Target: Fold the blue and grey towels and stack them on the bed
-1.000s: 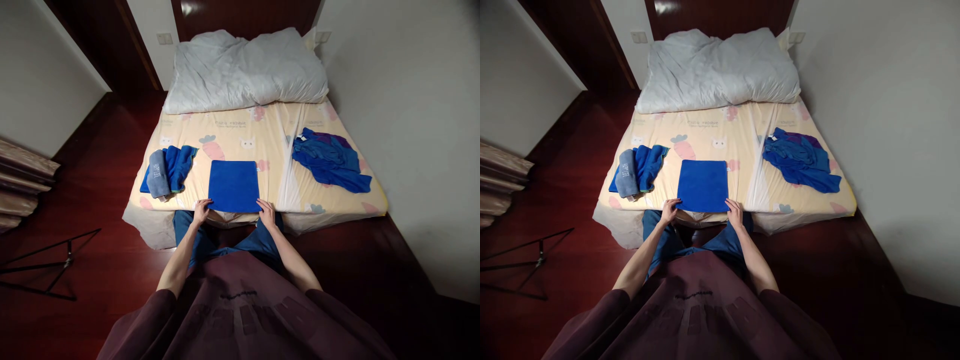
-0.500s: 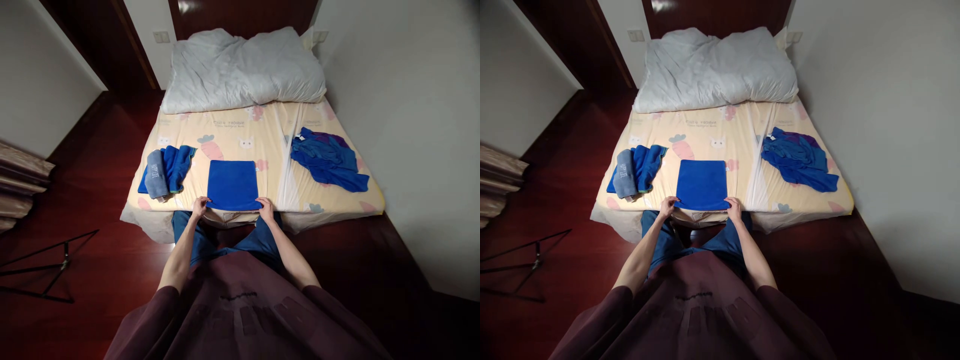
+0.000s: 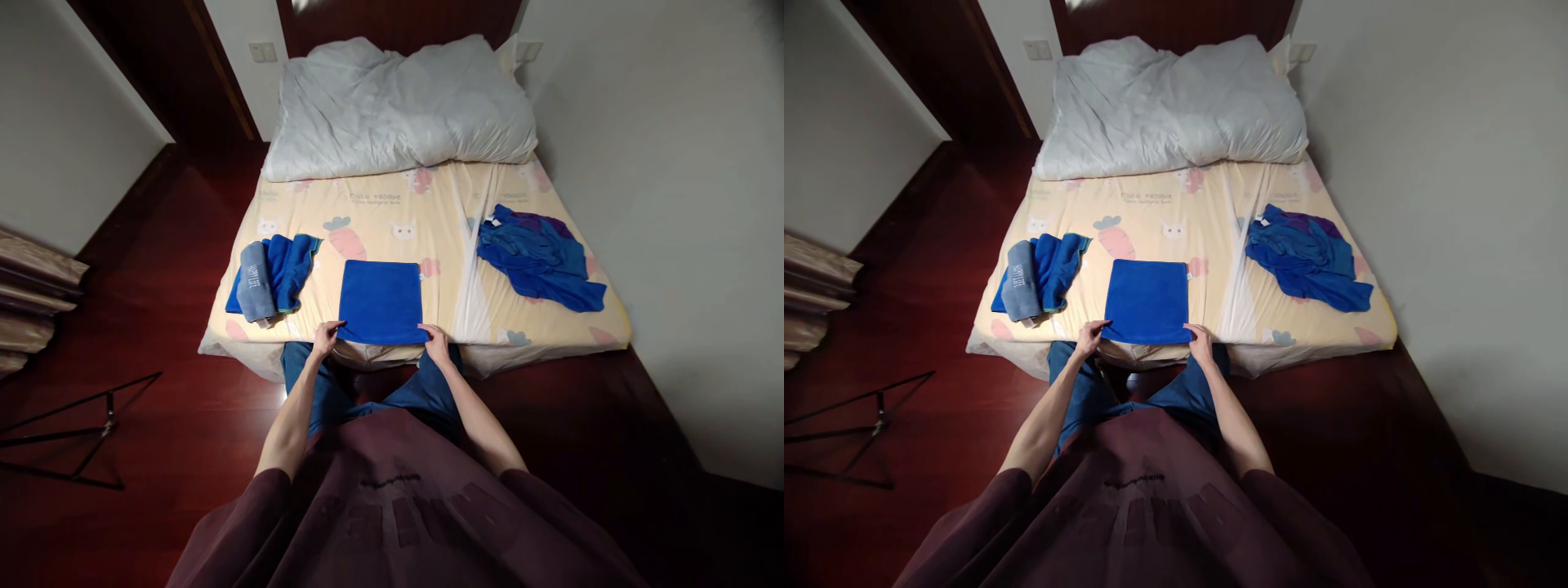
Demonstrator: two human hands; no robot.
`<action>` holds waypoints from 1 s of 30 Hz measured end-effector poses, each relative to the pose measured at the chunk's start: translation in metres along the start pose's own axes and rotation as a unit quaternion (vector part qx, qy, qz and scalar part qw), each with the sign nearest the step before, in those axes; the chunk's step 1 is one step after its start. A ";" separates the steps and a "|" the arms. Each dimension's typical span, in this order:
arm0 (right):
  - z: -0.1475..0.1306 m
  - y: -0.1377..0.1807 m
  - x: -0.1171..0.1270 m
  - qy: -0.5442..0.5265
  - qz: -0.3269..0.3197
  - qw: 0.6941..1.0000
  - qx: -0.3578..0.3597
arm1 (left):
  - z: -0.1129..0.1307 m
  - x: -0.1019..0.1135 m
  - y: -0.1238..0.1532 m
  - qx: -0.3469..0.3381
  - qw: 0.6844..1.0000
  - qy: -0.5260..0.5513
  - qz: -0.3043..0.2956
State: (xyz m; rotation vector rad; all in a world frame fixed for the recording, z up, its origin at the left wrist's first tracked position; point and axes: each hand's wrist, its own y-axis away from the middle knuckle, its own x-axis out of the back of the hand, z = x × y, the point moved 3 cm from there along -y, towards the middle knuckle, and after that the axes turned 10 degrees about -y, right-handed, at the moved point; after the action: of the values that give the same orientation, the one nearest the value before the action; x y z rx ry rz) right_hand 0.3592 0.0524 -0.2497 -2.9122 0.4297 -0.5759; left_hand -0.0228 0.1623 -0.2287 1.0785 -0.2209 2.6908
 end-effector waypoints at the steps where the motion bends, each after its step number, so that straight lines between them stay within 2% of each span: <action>1: 0.000 0.000 0.000 0.002 0.002 1.000 -0.001 | 0.000 -0.001 0.000 0.001 1.000 -0.004 0.001; 16: 0.001 0.003 0.001 -0.023 0.006 1.000 0.004 | -0.003 0.001 0.001 0.036 0.999 0.007 0.014; 22: 0.008 -0.003 0.001 0.011 0.030 0.998 -0.048 | -0.003 -0.002 -0.001 0.067 0.997 -0.002 0.028; 30: -0.005 -0.006 0.000 0.033 0.030 0.998 -0.038 | -0.004 -0.001 0.000 0.082 0.996 0.004 0.046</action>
State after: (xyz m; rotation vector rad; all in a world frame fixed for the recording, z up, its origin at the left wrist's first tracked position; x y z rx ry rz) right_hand 0.3589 0.0573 -0.2439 -2.9480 0.5566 -0.6637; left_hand -0.0245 0.1633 -0.2319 1.1271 -0.0511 2.8375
